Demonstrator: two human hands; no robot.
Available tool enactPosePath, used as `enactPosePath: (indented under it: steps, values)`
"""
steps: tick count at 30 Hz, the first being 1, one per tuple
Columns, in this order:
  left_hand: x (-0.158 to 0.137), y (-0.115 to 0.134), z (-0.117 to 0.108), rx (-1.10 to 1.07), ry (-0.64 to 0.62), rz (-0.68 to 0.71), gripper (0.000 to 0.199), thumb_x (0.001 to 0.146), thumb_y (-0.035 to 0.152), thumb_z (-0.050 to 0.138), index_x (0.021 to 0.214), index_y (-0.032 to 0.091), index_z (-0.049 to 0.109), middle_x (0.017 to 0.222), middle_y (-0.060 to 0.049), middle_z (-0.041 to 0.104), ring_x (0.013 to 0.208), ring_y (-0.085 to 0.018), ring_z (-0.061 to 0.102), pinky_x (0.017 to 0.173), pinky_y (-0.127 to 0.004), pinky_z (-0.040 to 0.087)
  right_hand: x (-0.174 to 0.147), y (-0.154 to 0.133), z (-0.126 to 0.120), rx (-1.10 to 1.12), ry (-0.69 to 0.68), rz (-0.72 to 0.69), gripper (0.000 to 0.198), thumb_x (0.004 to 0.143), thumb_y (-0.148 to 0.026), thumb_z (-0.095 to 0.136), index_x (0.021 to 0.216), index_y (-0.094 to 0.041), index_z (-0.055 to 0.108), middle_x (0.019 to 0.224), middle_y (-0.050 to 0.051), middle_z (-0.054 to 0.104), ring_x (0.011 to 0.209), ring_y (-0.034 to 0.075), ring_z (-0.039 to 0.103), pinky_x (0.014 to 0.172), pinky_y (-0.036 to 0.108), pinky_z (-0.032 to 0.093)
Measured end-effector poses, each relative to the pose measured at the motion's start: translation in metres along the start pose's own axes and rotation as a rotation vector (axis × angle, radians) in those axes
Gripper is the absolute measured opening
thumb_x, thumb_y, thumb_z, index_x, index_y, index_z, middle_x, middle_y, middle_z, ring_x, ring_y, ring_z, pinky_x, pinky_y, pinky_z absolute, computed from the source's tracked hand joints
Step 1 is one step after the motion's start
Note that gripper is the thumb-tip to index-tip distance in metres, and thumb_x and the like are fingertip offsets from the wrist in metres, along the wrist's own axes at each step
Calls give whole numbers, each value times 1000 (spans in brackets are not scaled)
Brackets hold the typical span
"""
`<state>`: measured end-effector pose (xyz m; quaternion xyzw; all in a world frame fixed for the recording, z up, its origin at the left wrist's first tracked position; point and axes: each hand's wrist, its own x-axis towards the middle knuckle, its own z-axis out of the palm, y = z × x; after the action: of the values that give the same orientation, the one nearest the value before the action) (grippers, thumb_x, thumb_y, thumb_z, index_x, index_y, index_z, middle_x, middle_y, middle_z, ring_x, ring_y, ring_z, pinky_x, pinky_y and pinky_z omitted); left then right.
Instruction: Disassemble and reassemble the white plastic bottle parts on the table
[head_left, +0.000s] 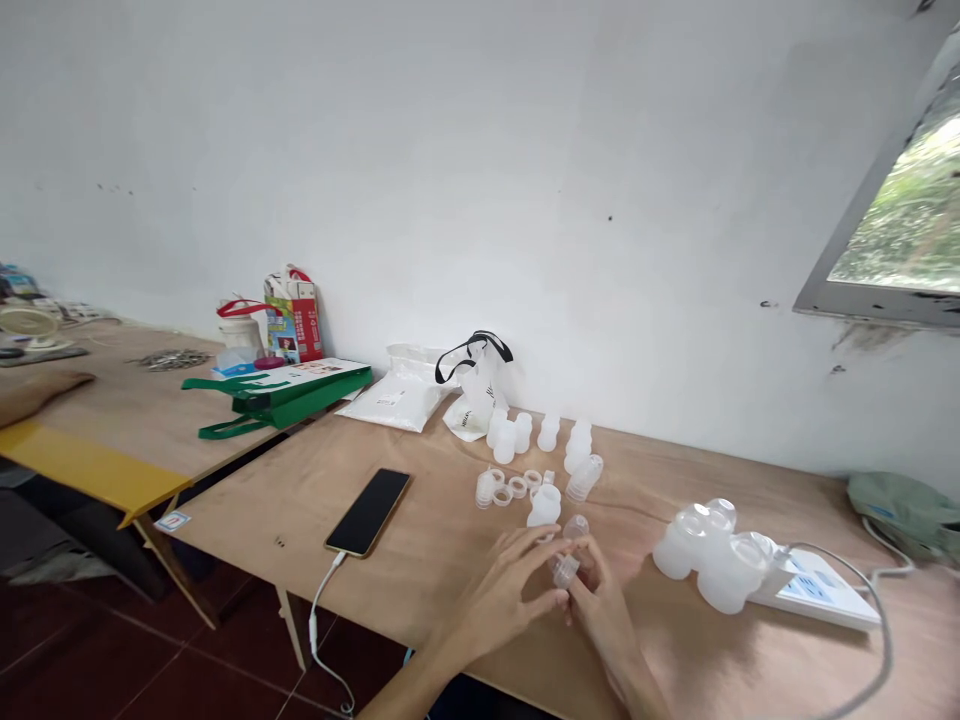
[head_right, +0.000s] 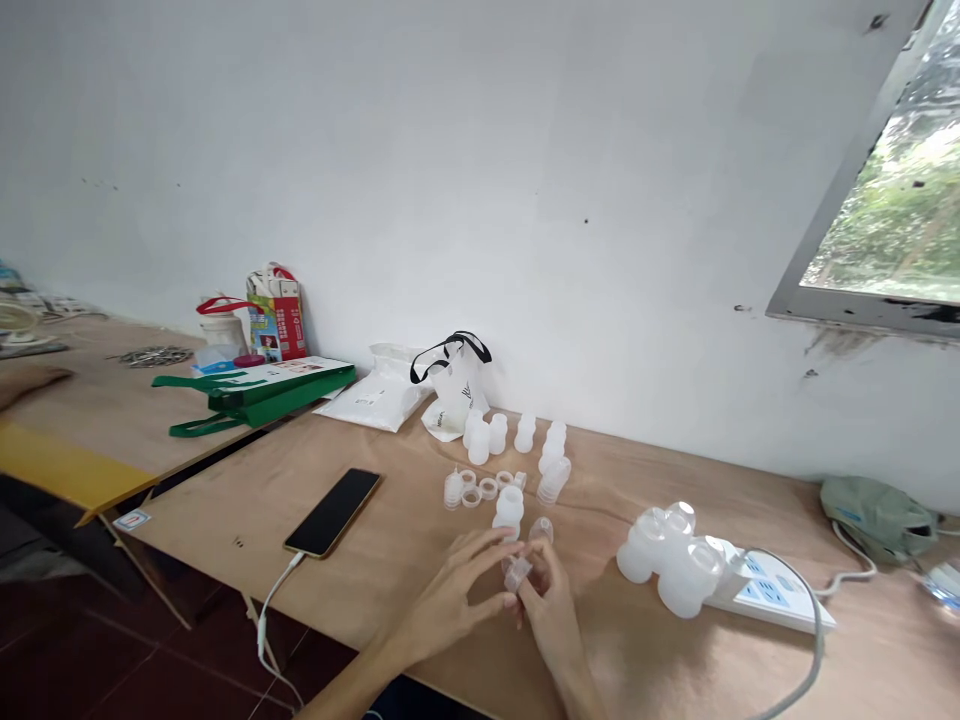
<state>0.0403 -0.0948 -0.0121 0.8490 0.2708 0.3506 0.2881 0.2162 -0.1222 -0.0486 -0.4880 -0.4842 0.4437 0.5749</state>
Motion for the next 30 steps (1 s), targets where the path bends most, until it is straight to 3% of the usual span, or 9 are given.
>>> enactPosePath:
  steps: [4, 7, 11, 14, 19, 23, 30]
  values:
    - [-2, 2, 4, 32, 106, -126, 42, 91, 27, 71, 133, 30, 65, 141, -7, 55, 130, -27, 53, 113, -39, 42, 0, 2, -2, -53, 61, -2, 40, 84, -60, 69, 95, -26, 53, 56, -7, 59, 40, 11, 47, 37, 20, 36]
    - [-2, 5, 2, -14, 66, -165, 33, 98, 33, 63, 130, 28, 65, 113, -4, 67, 103, -21, 64, 95, -30, 51, -2, 2, 2, -111, 47, -42, 37, 87, -61, 66, 95, -26, 56, 55, -7, 57, 40, 11, 44, 38, 22, 32]
    - [0, 5, 0, -27, 3, -206, 31, 107, 34, 42, 125, 25, 65, 94, -1, 73, 78, -18, 64, 75, -25, 48, -7, -4, 8, -207, -38, -110, 34, 92, -61, 62, 91, -26, 60, 66, -2, 64, 48, 14, 52, 44, 25, 37]
    - [0, -2, 2, -33, 6, -210, 31, 106, 33, 41, 121, 24, 67, 95, -1, 74, 78, -18, 63, 76, -25, 47, -9, -7, 9, -261, -73, -140, 34, 93, -61, 62, 92, -26, 63, 80, 1, 71, 62, 18, 62, 52, 27, 44]
    - [3, -12, 6, -154, 66, -233, 33, 105, 36, 43, 120, 23, 69, 108, -4, 75, 92, -20, 66, 84, -27, 49, -9, -8, 9, -364, -59, -154, 32, 94, -59, 61, 100, -28, 65, 80, 0, 72, 68, 20, 65, 60, 28, 47]
    - [4, -11, 7, -184, 62, -259, 28, 99, 39, 55, 112, 19, 70, 96, -3, 74, 82, -19, 64, 72, -24, 46, -8, -4, 8, -447, -34, -168, 28, 96, -56, 56, 100, -29, 63, 82, 0, 74, 67, 20, 67, 62, 29, 48]
    - [1, -20, 10, -130, -20, -274, 25, 96, 38, 61, 106, 18, 70, 80, 0, 67, 72, -17, 57, 68, -24, 42, -6, 15, 3, -718, -15, -258, 13, 94, -41, 54, 94, -30, 62, 64, -3, 67, 55, 21, 62, 57, 30, 40]
